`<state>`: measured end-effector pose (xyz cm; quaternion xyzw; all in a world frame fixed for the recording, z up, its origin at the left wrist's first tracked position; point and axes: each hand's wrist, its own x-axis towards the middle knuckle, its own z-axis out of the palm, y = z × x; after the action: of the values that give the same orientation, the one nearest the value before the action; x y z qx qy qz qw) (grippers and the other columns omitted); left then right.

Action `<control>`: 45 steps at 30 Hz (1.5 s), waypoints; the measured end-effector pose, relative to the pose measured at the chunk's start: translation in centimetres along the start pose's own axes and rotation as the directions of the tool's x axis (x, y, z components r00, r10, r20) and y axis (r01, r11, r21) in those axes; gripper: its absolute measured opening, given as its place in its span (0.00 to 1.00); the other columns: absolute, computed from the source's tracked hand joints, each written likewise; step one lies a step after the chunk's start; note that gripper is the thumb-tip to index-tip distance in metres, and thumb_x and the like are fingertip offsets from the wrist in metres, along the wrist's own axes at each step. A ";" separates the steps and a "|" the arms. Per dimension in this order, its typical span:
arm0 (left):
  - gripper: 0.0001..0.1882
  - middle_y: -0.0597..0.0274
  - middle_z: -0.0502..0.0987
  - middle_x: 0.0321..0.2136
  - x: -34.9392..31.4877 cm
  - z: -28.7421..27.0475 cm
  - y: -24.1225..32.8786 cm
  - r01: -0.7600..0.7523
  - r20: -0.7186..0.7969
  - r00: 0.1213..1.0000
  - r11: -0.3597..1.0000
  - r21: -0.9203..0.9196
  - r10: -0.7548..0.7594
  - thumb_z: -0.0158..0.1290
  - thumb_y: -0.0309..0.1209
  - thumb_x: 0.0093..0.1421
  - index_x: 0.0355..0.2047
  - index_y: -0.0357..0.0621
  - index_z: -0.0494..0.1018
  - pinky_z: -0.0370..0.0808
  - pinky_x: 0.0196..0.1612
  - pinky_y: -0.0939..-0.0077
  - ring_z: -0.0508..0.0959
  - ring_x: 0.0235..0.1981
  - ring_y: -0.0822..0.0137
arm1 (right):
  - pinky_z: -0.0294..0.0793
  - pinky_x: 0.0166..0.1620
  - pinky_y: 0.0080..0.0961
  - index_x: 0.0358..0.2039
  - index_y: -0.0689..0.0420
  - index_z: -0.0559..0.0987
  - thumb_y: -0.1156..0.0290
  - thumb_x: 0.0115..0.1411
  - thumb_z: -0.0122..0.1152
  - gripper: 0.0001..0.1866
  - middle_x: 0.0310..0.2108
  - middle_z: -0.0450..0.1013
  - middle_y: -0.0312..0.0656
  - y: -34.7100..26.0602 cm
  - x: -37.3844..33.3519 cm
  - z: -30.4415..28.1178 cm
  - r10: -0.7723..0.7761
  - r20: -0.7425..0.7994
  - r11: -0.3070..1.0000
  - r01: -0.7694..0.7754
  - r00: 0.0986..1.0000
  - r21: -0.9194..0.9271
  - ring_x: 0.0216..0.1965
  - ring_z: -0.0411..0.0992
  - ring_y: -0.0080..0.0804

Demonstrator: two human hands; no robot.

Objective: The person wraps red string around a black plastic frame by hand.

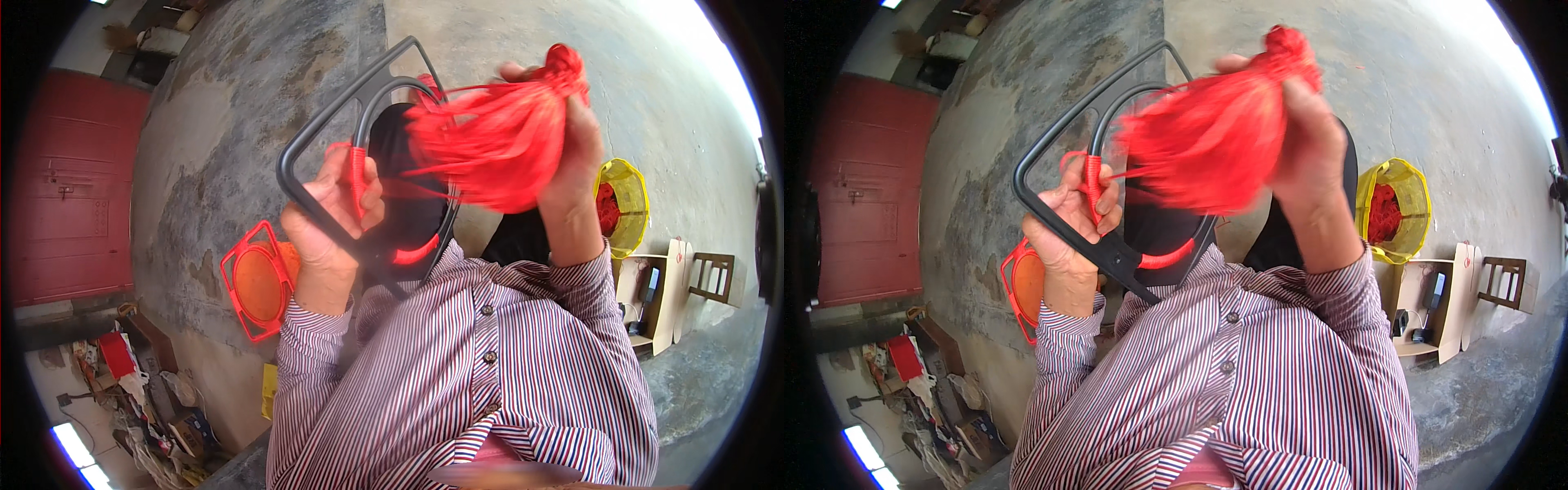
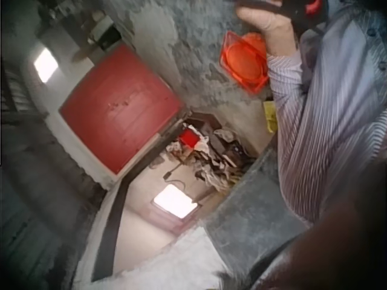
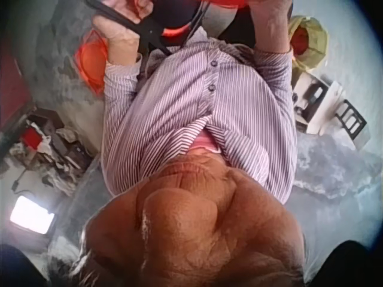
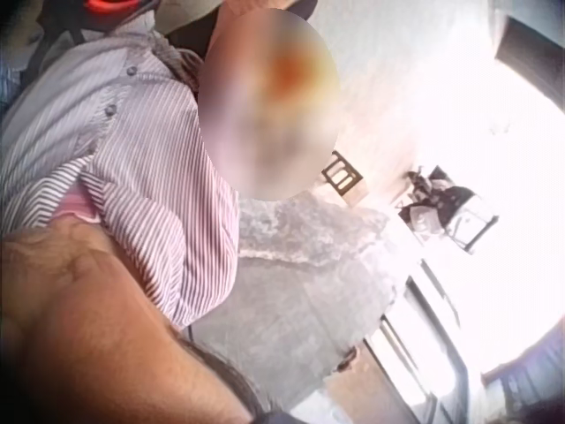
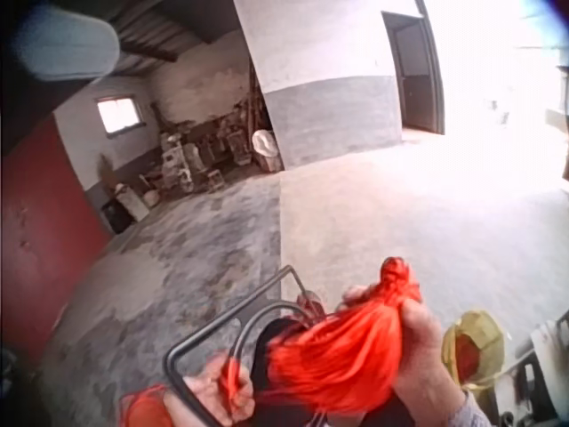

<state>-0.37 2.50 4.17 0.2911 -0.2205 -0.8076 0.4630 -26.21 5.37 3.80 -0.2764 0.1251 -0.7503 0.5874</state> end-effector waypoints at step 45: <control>0.24 0.59 0.77 0.37 0.1 2.4 -2.8 -0.062 -0.082 0.994 0.984 0.170 0.076 0.55 0.27 0.50 0.50 0.41 0.69 0.64 0.19 0.76 0.72 0.23 0.67 | 0.70 0.49 0.22 0.50 0.58 0.71 0.79 0.48 0.68 0.27 0.43 0.72 0.35 4.7 -1.0 3.0 0.117 0.084 0.913 -0.074 0.990 -0.402 0.44 0.70 0.20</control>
<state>-3.72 3.97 4.17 0.3564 -0.2767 -0.7562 0.4740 -20.61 5.39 3.57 -0.4228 0.2568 -0.6640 0.5607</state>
